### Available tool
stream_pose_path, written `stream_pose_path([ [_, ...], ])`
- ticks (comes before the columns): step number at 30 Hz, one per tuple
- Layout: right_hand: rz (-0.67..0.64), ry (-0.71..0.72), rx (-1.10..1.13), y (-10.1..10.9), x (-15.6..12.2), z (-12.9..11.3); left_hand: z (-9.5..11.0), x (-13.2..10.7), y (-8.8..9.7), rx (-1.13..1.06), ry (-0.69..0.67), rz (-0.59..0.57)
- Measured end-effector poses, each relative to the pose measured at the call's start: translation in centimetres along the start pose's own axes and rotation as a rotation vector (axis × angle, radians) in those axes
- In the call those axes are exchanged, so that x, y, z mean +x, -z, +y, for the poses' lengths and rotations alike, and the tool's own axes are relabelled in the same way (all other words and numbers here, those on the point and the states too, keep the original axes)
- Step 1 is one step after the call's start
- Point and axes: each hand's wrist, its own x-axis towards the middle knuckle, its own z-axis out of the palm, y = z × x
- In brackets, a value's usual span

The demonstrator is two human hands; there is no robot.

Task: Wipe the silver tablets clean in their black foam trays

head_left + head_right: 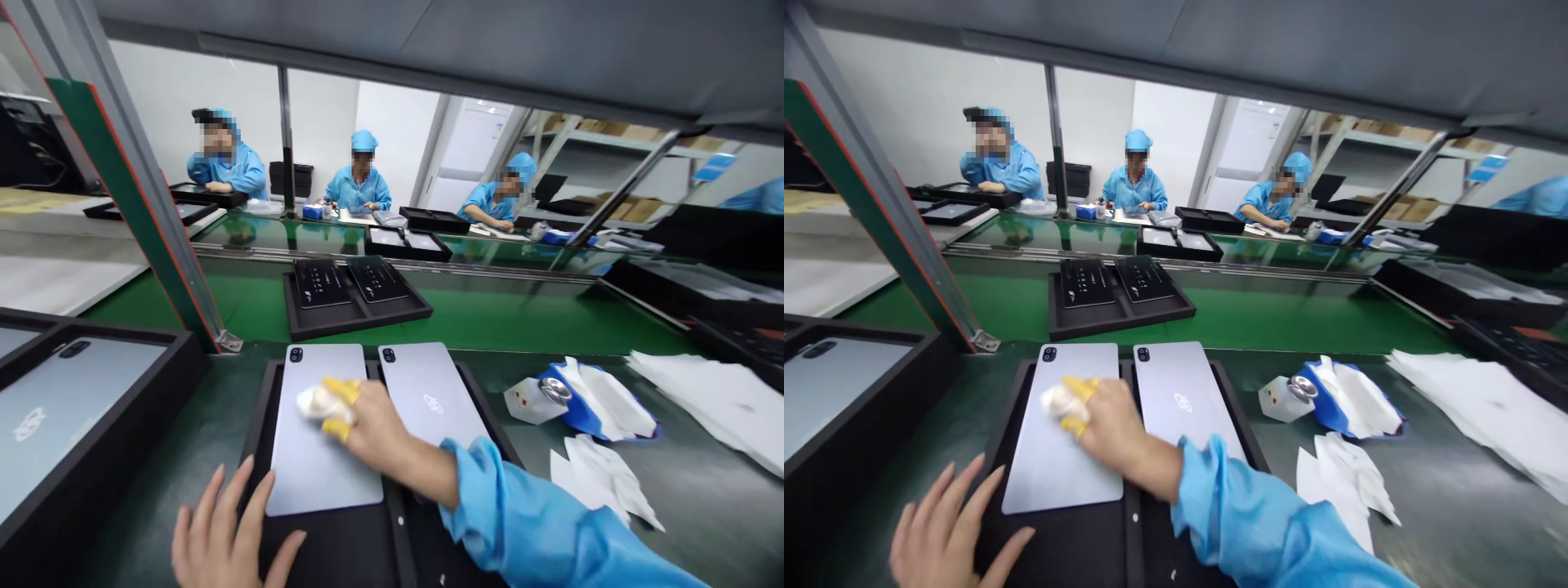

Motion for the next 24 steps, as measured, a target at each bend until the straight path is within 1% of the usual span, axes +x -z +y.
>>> stream_pose_path([
  [1, 0.049, -0.108, -0.023, 1.0, 0.6, 1.1, 0.6, 0.7, 0.1, 0.023, -0.08, -0.05],
  [2, 0.075, -0.182, -0.039, 1.9, 1.0, 2.0, 1.0, 1.4, 0.0, 0.043, -0.146, -0.093],
  [3, 0.077, -0.217, -0.046, 2.4, 1.1, 2.7, 1.4, 2.0, -0.1, 0.065, -0.191, -0.129],
  [5, 0.049, -0.209, -0.041, 2.9, 0.7, 3.5, 1.9, 3.0, -0.5, 0.106, -0.235, -0.17],
  [8, 0.031, -0.185, -0.037, 2.5, -0.7, 3.8, 1.7, 3.6, -1.0, 0.143, -0.251, -0.167],
  [11, 0.03, -0.188, -0.045, 1.8, -1.0, 4.2, 1.0, 3.3, -1.3, 0.173, -0.257, -0.126],
  [15, 0.025, -0.163, -0.039, 1.0, -0.2, 5.1, 0.3, 2.5, -1.3, 0.235, -0.193, -0.076],
  [17, 0.044, -0.154, -0.059, 0.3, -0.1, 5.0, 0.2, 2.3, -1.3, 0.251, -0.155, -0.069],
  [19, 0.049, -0.118, -0.079, -0.7, -0.9, 4.2, 0.1, 2.2, -1.3, 0.234, -0.116, -0.081],
  [21, 0.033, -0.046, -0.068, -2.2, -2.7, 2.9, -0.1, 2.0, -1.4, 0.185, -0.061, -0.086],
  [24, -0.02, 0.088, 0.016, -4.5, -6.2, 0.5, -0.8, 1.8, -1.8, 0.104, 0.019, -0.049],
])
